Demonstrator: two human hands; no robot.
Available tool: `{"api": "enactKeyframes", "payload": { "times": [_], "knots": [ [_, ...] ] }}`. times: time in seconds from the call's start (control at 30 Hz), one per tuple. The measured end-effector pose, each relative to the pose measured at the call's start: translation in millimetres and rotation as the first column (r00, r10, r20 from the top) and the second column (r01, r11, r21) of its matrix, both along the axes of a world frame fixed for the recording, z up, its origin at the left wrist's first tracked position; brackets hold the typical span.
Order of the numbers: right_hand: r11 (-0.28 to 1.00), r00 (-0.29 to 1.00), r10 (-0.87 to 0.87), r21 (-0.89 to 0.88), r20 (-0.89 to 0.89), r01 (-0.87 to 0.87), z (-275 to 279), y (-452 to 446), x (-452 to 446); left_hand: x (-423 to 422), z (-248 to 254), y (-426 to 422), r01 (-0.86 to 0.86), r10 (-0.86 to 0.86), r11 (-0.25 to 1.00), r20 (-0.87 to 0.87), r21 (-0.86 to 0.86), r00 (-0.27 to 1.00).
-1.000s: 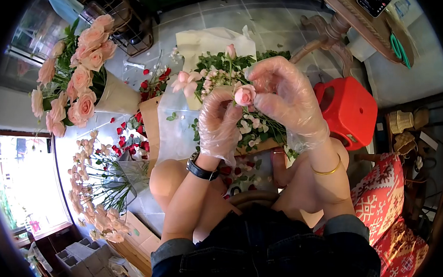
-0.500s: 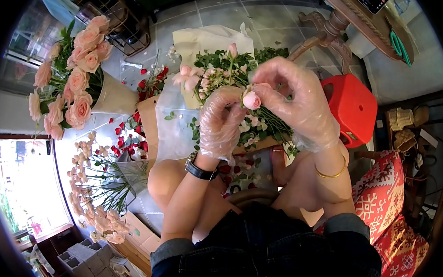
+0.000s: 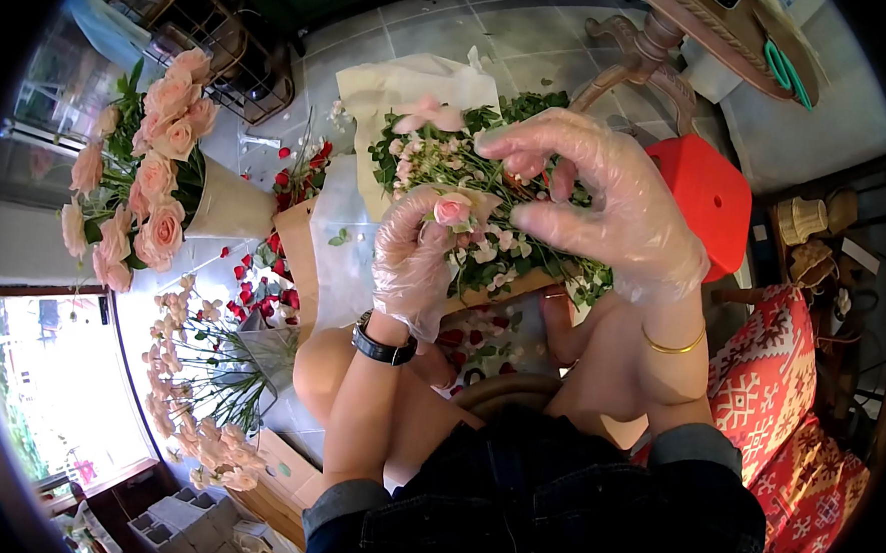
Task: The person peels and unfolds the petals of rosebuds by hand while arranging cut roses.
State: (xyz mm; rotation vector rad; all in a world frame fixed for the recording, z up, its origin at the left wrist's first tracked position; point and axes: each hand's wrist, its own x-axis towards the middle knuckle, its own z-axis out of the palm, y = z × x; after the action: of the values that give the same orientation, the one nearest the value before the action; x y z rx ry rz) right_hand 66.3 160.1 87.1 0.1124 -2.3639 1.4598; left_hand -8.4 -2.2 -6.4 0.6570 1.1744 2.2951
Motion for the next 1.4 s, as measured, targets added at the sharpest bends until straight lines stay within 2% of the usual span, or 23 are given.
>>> {"api": "enactKeyframes", "payload": {
  "times": [0.07, 0.1, 0.13, 0.17, 0.23, 0.33, 0.4, 0.47, 0.5, 0.57, 0.6, 0.63, 0.67, 0.73, 0.8, 0.9, 0.93, 1.0, 1.07, 1.2, 1.27, 1.4],
  "knots": [
    [1.000, 0.999, 0.005, 0.014, -0.034, -0.004, -4.6, -7.0, -2.7, 6.9, 11.2, 2.3, -0.071, 0.077, 0.992, 0.064, -0.100, 0.995],
    [1.000, 0.998, 0.011, 0.029, -0.068, -0.009, -6.4, -9.3, -3.4, 7.1, 9.5, 2.2, -0.069, 0.076, 0.992, 0.066, -0.102, 0.995],
    [0.993, 0.996, 0.017, 0.118, -0.083, -0.007, -5.8, -9.4, -3.9, 6.5, 6.2, 1.7, -0.040, 0.043, 0.996, 0.044, -0.079, 0.998],
    [0.993, 0.997, 0.014, 0.116, -0.082, -0.005, -5.5, -10.3, -2.8, 5.7, 3.3, 1.4, -0.010, 0.011, 0.998, 0.022, -0.057, 1.000],
    [0.982, 0.977, -0.001, -0.185, 0.211, 0.041, -5.4, -12.8, 0.4, 4.2, -0.6, 0.2, 0.009, -0.008, 0.997, 0.014, -0.072, 1.000],
    [0.955, 0.982, 0.008, -0.292, 0.188, 0.048, -11.0, -16.2, 1.7, 7.1, -4.8, 1.0, -0.006, 0.003, 0.995, -0.025, -0.098, 1.000],
    [0.959, 0.980, -0.010, -0.274, 0.200, 0.066, -12.3, -17.4, 1.9, 6.5, -10.8, 0.0, -0.041, 0.035, 0.993, -0.056, -0.108, 0.998],
    [0.963, 0.977, -0.026, -0.257, 0.211, 0.081, -15.1, -18.8, 2.1, 1.5, -20.3, -4.3, -0.121, 0.032, 0.959, -0.326, -0.256, 0.945],
    [0.955, 0.969, -0.001, -0.289, 0.246, 0.075, -17.5, -19.7, 2.3, 3.6, -20.0, -4.5, -0.121, 0.032, 0.959, -0.325, -0.257, 0.945],
    [0.945, 0.960, 0.025, -0.320, 0.280, 0.069, -14.6, -21.6, 3.2, 8.8, -18.0, -4.3, -0.107, 0.072, 0.978, -0.190, -0.178, 0.979],
    [0.928, 0.930, 0.022, -0.353, 0.367, 0.118, -7.1, -22.8, 4.3, 8.6, -15.0, -5.4, -0.106, 0.072, 0.978, -0.190, -0.179, 0.979],
    [0.909, 0.893, 0.024, -0.381, 0.450, 0.168, -3.0, -23.7, 5.2, 7.9, -10.4, -6.9, -0.033, 0.007, 0.983, -0.140, -0.181, 0.990],
    [0.909, 0.893, 0.024, -0.382, 0.450, 0.168, -6.7, -23.4, 5.1, 7.8, -6.7, -8.0, 0.041, -0.058, 0.983, -0.090, -0.179, 0.994],
    [0.968, 0.973, -0.161, -0.165, 0.166, 0.188, -17.0, -19.8, 3.9, 11.6, -3.1, -7.4, 0.056, -0.064, 0.988, -0.049, -0.147, 0.997],
    [0.964, 0.970, -0.204, -0.144, 0.132, 0.223, -14.0, -15.8, 5.0, 13.7, 2.5, -7.6, 0.072, -0.073, 0.991, -0.009, -0.112, 0.997],
    [0.965, 0.970, -0.241, -0.095, 0.034, 0.243, -12.9, -10.8, 2.5, 15.2, 13.3, -7.8, 0.060, -0.047, 0.978, 0.071, -0.201, 0.996],
    [0.970, 0.971, -0.220, 0.081, -0.099, 0.228, -14.4, -8.8, 1.9, 15.9, 15.4, -7.4, 0.050, -0.032, 0.980, 0.097, -0.194, 0.995],
    [0.940, 0.960, -0.173, 0.255, -0.222, 0.228, -15.0, -9.7, 1.8, 17.4, 16.6, -7.5, 0.042, -0.018, 0.981, 0.126, -0.188, 0.992],
    [0.990, 0.982, -0.113, 0.065, -0.148, 0.124, -11.0, -15.2, 1.8, 18.3, 16.3, -8.0, 0.046, -0.023, 0.988, 0.149, -0.149, 0.989],
    [0.988, 0.994, -0.107, 0.112, -0.016, 0.108, -3.9, -22.5, 5.4, 16.3, 11.0, -7.5, 0.031, -0.009, 0.979, 0.108, -0.203, 0.994],
    [0.975, 0.987, -0.159, 0.154, -0.007, 0.158, -9.0, -25.0, 2.5, 15.0, 5.9, -6.7, 0.089, -0.081, 0.993, 0.092, -0.083, 0.992],
    [0.990, 0.993, -0.115, 0.083, 0.023, 0.113, -7.9, -20.3, 0.0, 11.8, 8.8, -5.1, 0.117, -0.106, 0.990, 0.126, -0.082, 0.986]
  ]
}}
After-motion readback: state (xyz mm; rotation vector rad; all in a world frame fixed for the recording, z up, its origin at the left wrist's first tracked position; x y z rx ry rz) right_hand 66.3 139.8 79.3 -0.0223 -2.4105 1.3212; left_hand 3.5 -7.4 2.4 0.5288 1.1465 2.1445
